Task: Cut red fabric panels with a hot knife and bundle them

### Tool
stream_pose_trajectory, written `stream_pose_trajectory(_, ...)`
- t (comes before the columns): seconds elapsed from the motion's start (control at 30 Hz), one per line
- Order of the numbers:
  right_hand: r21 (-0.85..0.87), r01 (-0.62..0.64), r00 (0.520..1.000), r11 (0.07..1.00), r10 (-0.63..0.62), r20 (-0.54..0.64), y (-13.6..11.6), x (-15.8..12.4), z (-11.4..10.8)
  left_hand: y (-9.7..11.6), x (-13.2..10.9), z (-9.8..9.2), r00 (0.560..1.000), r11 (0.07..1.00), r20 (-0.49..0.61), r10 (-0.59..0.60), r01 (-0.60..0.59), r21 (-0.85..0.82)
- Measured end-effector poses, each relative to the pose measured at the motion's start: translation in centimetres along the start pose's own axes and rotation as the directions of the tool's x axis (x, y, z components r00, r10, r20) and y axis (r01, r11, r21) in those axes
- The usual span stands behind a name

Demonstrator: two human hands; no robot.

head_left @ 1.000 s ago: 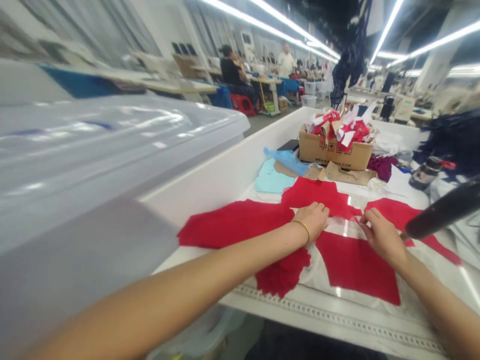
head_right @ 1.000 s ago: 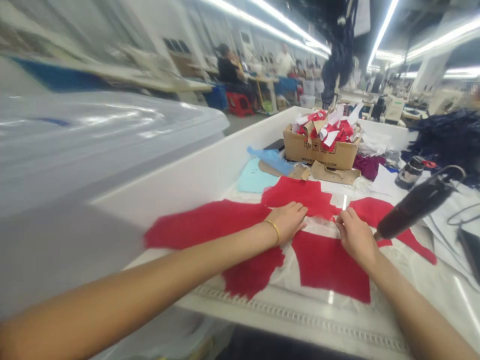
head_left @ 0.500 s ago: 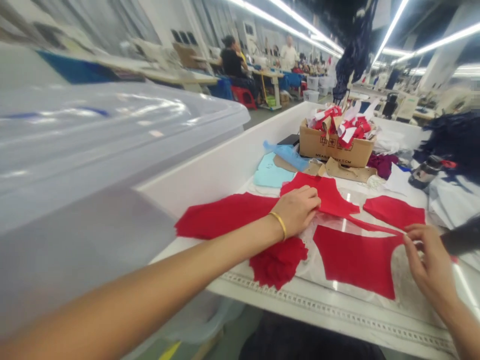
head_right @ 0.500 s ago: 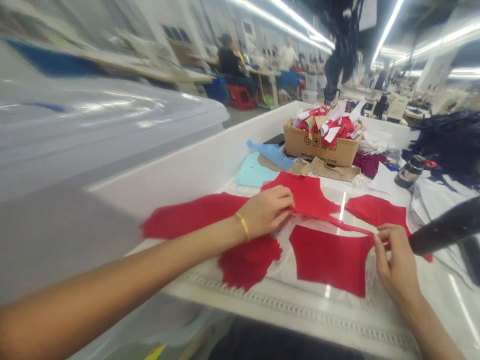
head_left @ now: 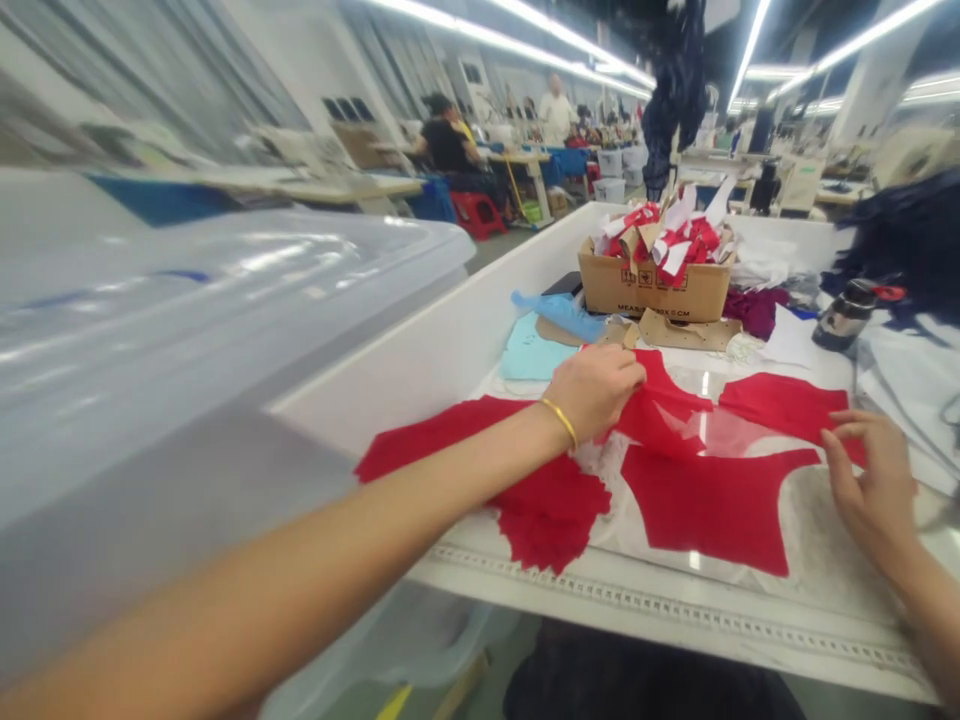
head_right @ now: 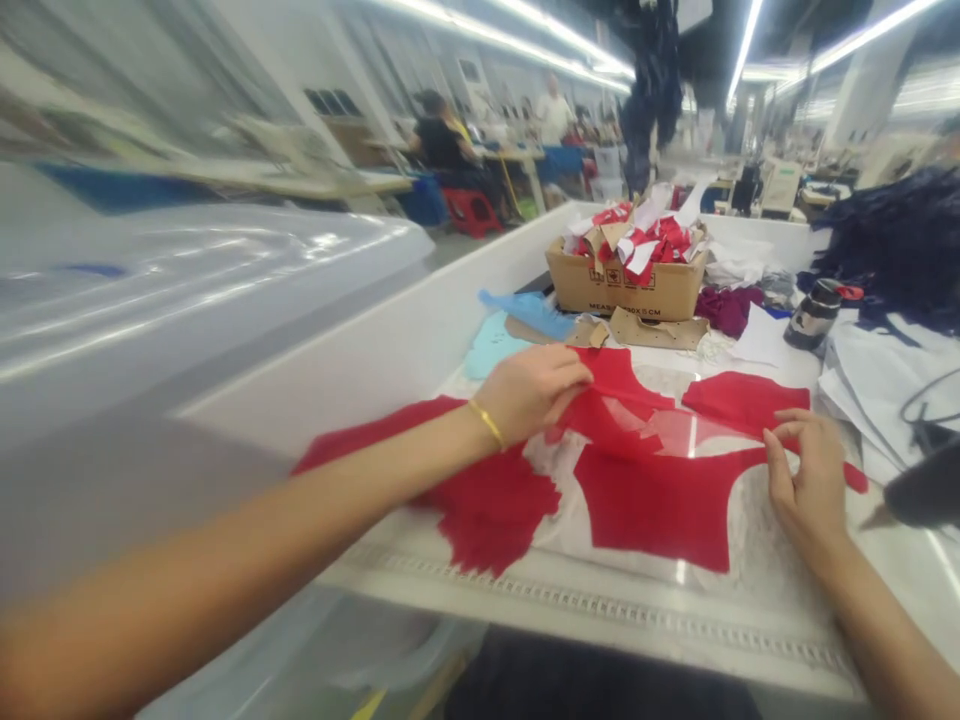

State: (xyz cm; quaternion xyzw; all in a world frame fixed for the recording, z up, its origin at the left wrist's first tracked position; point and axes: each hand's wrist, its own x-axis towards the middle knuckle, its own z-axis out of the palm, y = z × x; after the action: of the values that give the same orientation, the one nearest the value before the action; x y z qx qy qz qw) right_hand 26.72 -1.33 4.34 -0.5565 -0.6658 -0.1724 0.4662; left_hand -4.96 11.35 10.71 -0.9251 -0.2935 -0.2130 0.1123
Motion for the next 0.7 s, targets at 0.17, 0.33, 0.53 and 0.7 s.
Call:
stream_pose_trajectory(0.17,0.047,-0.026,0.998,0.999,0.029,-0.06,-1.0,2.2,0.8,-3.0,2.9,-0.9,0.995,0.963,-0.099,0.033,-0.005,0.27)
stream_pose_trajectory(0.33,0.06,-0.005,0.999,0.998,0.007,-0.031,-1.4,2.3,1.7,-4.2,1.9,-0.8,0.994,0.923,-0.072,0.077,-0.044,0.382)
stream_pose_trajectory(0.53,0.14,-0.131,0.989,0.981,0.14,-0.052,-1.6,2.2,0.7,-3.0,0.1,-2.7,0.979,0.979,-0.203,-0.036,0.075,0.191)
stream_pose_trajectory(0.7,0.286,-0.349,0.935,0.893,0.354,0.034,-1.6,1.3,-2.1,1.8,-2.6,-7.4,0.96,0.855,0.186,-0.209,0.271,-0.442)
